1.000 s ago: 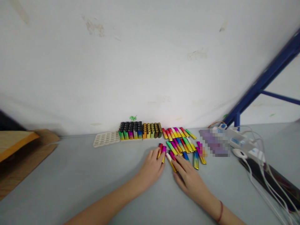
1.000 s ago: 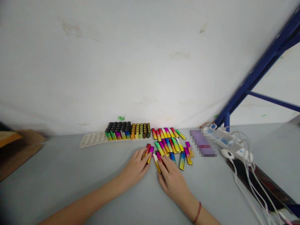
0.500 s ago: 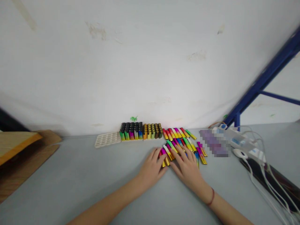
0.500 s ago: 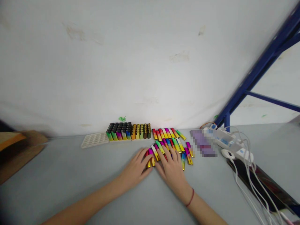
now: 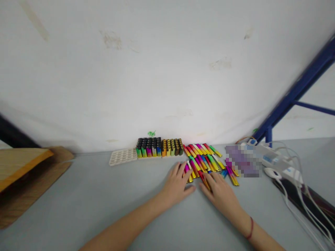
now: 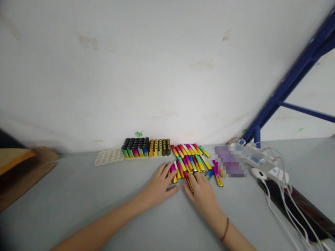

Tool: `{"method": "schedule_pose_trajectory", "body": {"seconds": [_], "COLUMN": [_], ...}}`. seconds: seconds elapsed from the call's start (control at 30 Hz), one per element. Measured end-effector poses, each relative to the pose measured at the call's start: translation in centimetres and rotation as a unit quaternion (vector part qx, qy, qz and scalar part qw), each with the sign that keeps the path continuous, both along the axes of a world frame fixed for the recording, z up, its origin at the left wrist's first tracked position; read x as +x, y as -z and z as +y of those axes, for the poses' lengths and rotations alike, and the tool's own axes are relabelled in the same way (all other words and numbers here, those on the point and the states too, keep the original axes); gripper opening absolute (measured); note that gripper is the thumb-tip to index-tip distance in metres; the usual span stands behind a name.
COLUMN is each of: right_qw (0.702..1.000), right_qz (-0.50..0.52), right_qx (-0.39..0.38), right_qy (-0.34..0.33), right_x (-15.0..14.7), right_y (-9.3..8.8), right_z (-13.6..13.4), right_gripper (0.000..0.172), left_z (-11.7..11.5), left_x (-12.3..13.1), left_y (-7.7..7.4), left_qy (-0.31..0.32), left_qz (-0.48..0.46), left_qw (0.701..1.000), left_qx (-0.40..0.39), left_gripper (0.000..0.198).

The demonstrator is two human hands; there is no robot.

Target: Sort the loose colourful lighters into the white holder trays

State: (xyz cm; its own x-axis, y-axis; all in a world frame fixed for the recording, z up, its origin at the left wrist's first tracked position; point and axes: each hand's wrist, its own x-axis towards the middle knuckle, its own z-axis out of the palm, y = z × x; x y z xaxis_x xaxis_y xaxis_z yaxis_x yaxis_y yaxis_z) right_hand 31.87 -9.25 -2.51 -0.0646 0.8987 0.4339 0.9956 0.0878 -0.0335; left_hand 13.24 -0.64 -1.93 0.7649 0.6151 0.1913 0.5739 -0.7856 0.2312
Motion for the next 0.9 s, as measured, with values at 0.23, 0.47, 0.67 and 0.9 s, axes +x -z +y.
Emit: {"method": "schedule_pose_trajectory", "body": {"seconds": [0.23,0.47,0.67,0.9], "right_qw": [0.999,0.992,0.983,0.98], "right_qz": [-0.018,-0.017,0.044,0.039], "right_qx": [0.041,0.003,-0.026,-0.014], "right_qy": [-0.023,-0.124,-0.176,-0.193], "right_x": [-1.0,-1.9,-3.3,-4.1], "right_y": [0.3,0.3,-0.6,0.1], "right_z": [-0.7,-2.2,-3.4,-6.7], "right_gripper": [0.044,0.04,0.04,0.053], "left_z": [-1.5,-0.9,0.1,-4.1], "left_x": [-1.4,-1.2,-1.9,-3.9], "left_y": [-0.6,-0.3,-0.1,-0.2], "left_qy": [0.039,0.068,0.154,0.178], "left_qz": [-0.004,-0.009,-0.015,-0.001], "left_qw": [0.999,0.997,0.987,0.981], "left_qx": [-0.006,-0.023,-0.042,-0.07], "left_gripper": [0.045,0.077,0.093,0.093]}}
